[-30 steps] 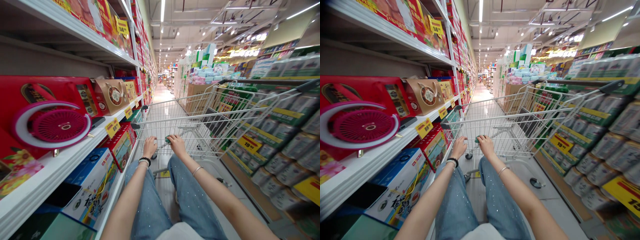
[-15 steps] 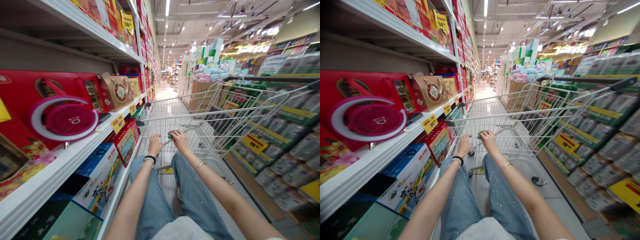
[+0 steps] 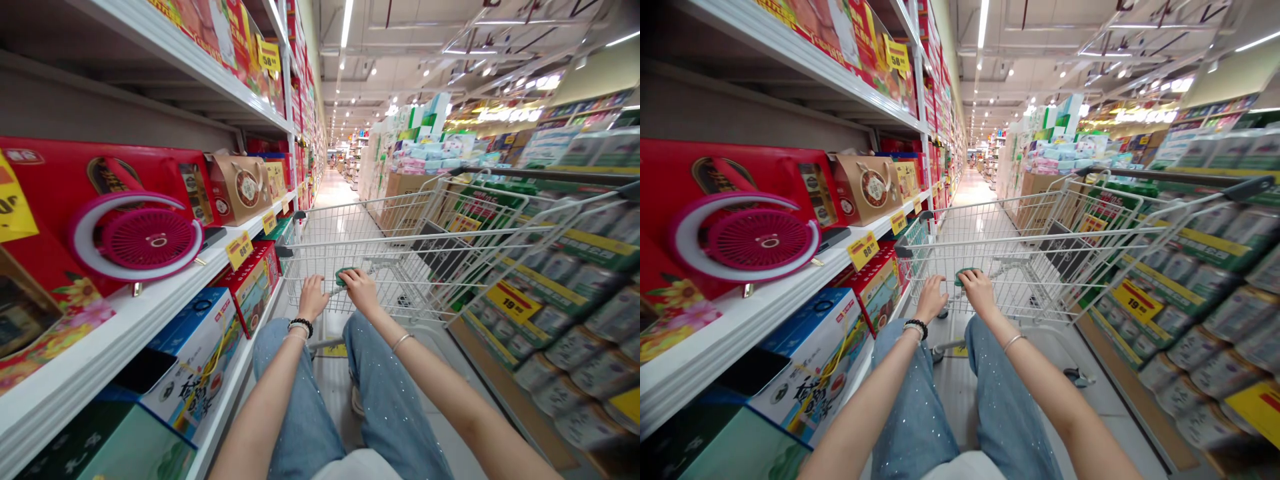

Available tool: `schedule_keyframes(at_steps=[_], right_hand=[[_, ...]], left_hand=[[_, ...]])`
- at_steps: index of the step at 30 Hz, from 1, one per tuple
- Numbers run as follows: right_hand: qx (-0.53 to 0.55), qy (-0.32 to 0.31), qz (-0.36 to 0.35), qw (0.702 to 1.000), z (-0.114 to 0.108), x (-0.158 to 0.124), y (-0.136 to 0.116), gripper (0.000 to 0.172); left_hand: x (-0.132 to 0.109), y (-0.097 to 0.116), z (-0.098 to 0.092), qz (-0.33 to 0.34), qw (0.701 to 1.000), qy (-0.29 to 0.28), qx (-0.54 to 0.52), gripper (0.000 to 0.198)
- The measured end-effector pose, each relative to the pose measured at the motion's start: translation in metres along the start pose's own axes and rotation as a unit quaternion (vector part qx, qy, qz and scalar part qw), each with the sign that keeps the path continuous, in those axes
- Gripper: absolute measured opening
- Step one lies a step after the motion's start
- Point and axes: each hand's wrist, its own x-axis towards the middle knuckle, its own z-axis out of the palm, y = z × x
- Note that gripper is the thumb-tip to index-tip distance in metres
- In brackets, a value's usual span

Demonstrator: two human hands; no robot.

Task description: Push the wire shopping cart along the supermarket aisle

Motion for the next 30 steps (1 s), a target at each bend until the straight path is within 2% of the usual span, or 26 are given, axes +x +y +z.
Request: schedule_keyframes(at_steps=[3,7,9,15,17,24,26,30], right_hand=[[-0.005,-0.013,0.000,1.000,0.003,-0.003,-0.006,0.034],[0.013,0.060,0.000,0.998,-0.004,0.015,-0.011,0.039],[0.017,0.070,0.007,0.997,-0.004,0.020,-0.011,0.039],[0.015,0.017,-0.006,1.000,0.021,-0.005,-0.010,0.035],[0.015,0.010,-0.007,1.000,0.024,-0.010,-0.011,0.034],[0.038,0.093,0.012,0.995,-0.001,0.020,-0.007,0.043],[0.039,0.082,0.015,0.996,-0.003,0.020,-0.004,0.042],[0.037,0.029,0.002,0.999,0.005,0.001,-0.003,0.039]], left_hand=[[-0.002,0.000,0.001,0.001,1.000,0.001,0.002,0.036],[-0.004,0.000,0.002,0.006,1.000,0.005,0.001,0.037],[-0.003,0.001,0.002,0.006,1.000,0.002,0.000,0.037],[0.001,0.006,-0.001,-0.009,1.000,-0.008,-0.014,0.034],[0.001,0.007,0.000,-0.011,1.000,-0.008,-0.017,0.034],[-0.001,0.010,0.008,0.003,1.000,-0.003,-0.021,0.036],[0.000,0.011,0.009,-0.002,1.000,-0.006,-0.018,0.035],[0.001,0.015,0.009,-0.004,1.000,-0.013,-0.015,0.035]])
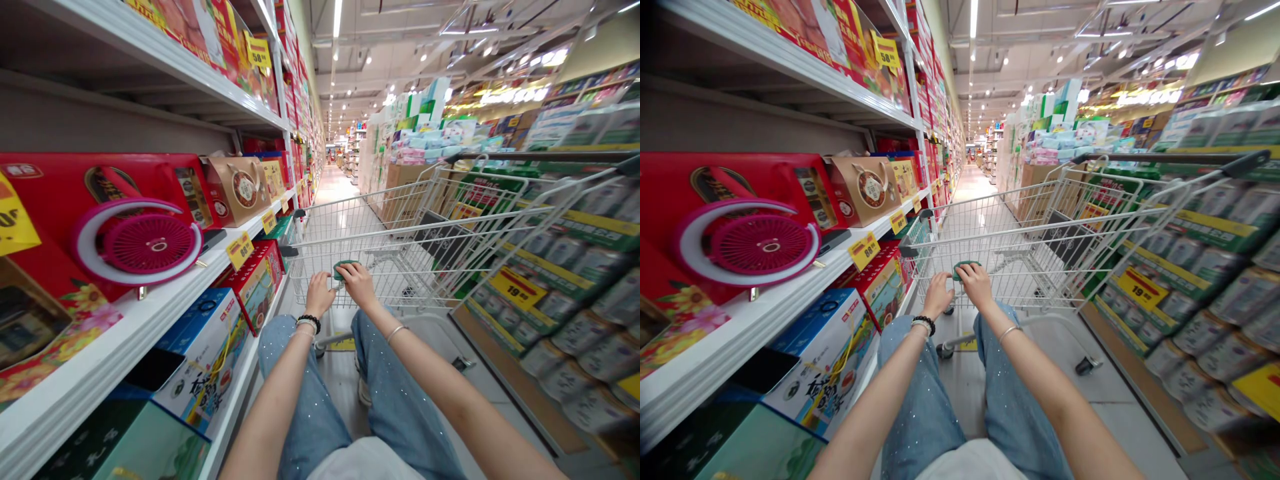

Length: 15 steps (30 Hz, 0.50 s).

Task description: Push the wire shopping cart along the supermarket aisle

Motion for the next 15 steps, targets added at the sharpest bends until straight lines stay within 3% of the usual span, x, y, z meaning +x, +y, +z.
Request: schedule_keyframes(at_steps=[3,10,15], right_hand=[[-0.005,-0.016,0.002,1.000,0.001,-0.007,-0.001,0.038],[0.003,0.074,0.015,0.997,-0.011,0.011,-0.001,0.040],[-0.012,0.002,0.024,1.000,-0.007,0.003,-0.001,0.034]], left_hand=[[-0.003,0.002,0.001,0.007,1.000,0.001,-0.002,0.037],[-0.008,0.005,0.009,0.018,1.000,0.012,-0.012,0.046],[-0.004,0.004,0.004,0.025,1.000,0.007,-0.017,0.041]])
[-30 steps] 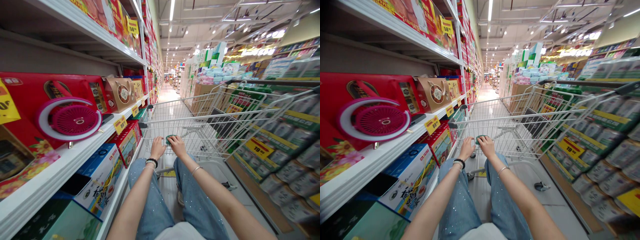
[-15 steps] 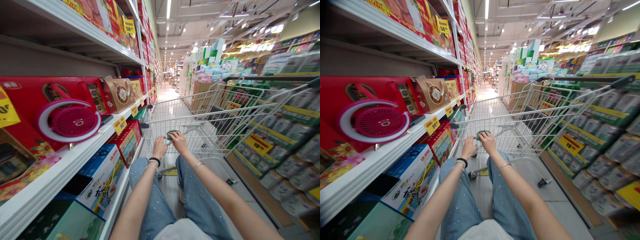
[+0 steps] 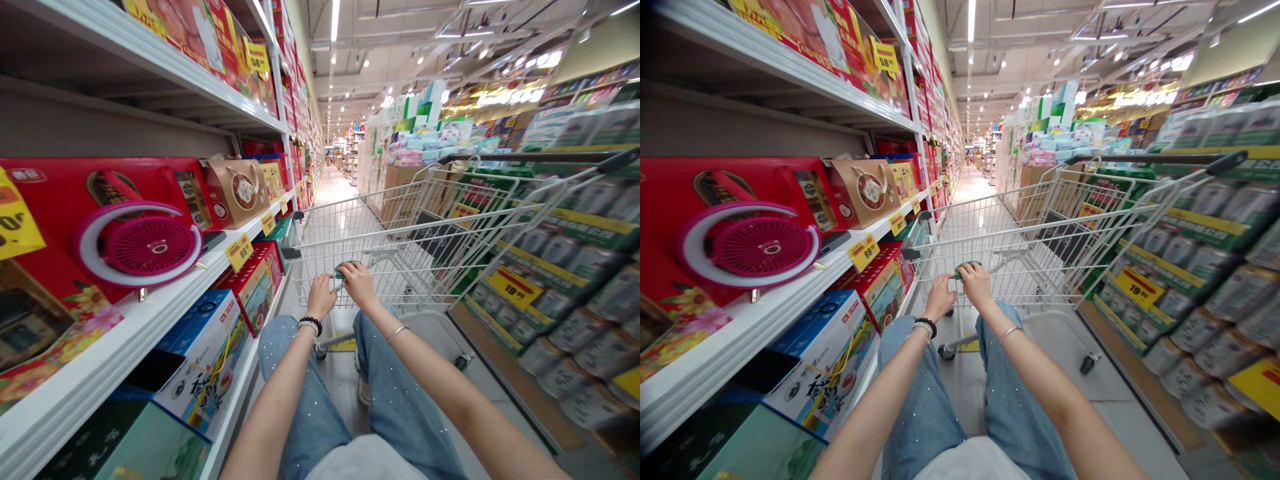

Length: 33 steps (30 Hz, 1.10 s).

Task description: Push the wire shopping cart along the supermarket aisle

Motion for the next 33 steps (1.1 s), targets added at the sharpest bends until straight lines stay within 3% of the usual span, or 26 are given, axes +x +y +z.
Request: schedule_keyframes(at_steps=[4,7,9,14,18,21,27,33], right_hand=[[0.003,-0.049,-0.022,0.999,-0.006,-0.001,0.001,0.032],[0.011,-0.010,-0.045,0.999,-0.010,0.010,-0.002,0.036],[0.015,0.022,-0.050,0.998,-0.008,0.019,-0.006,0.039],[0.029,0.065,-0.061,0.996,0.015,0.016,-0.009,0.041],[0.035,0.039,-0.091,0.994,0.034,-0.006,-0.005,0.040],[0.044,0.041,-0.072,0.996,0.031,-0.008,-0.008,0.041],[0.054,0.104,-0.044,0.992,0.007,0.019,-0.013,0.047],[0.052,0.052,-0.030,0.997,0.015,0.003,-0.012,0.045]], left_hand=[[-0.002,-0.014,-0.022,0.021,0.999,0.020,0.026,0.039],[-0.006,-0.028,-0.036,0.005,0.993,0.068,0.097,0.044],[-0.008,-0.034,-0.039,0.008,0.990,0.059,0.127,0.047],[-0.008,-0.040,-0.032,0.001,0.992,0.013,0.129,0.047],[-0.003,-0.038,-0.028,-0.024,0.992,0.025,0.119,0.037],[-0.001,-0.035,-0.028,-0.026,0.992,0.022,0.119,0.030],[-0.006,-0.029,-0.025,-0.027,0.991,0.027,0.125,0.030],[-0.009,-0.022,-0.028,-0.030,0.994,0.019,0.100,0.030]])
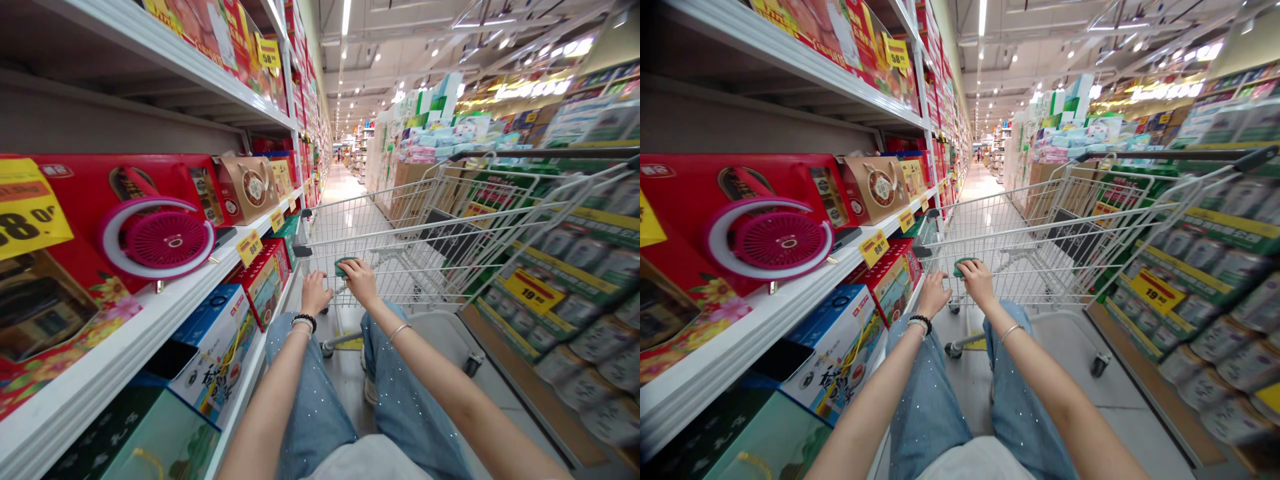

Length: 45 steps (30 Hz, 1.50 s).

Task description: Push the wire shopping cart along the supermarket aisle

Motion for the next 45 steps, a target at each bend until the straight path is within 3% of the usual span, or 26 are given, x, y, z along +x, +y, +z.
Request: schedule_keyframes(at_steps=[5,11,18,25,33,40,45], right_hand=[[0.000,-0.074,0.016,0.997,-0.005,-0.005,-0.004,0.041],[0.003,-0.019,0.012,1.000,-0.012,0.009,-0.003,0.046],[-0.005,-0.063,0.011,0.998,-0.004,-0.015,-0.004,0.040],[0.000,-0.021,0.026,0.999,-0.014,0.007,-0.011,0.045],[-0.009,-0.095,0.039,0.995,-0.009,-0.014,-0.011,0.038],[0.007,0.010,0.022,1.000,-0.011,-0.005,-0.004,0.047],[0.002,-0.023,0.019,1.000,-0.004,-0.023,-0.005,0.041]], left_hand=[[-0.001,0.004,0.000,-0.005,1.000,-0.002,0.001,0.030],[-0.004,0.007,0.006,-0.014,1.000,0.022,-0.012,0.027],[-0.002,0.011,0.007,-0.025,0.999,0.014,-0.023,0.026],[-0.008,0.012,0.010,-0.006,0.999,0.023,-0.037,0.029],[-0.006,0.014,0.013,0.000,0.999,0.014,-0.037,0.027],[-0.015,0.017,0.015,0.008,0.999,0.019,-0.047,0.031],[-0.013,0.021,0.012,0.001,0.998,0.008,-0.056,0.032]])
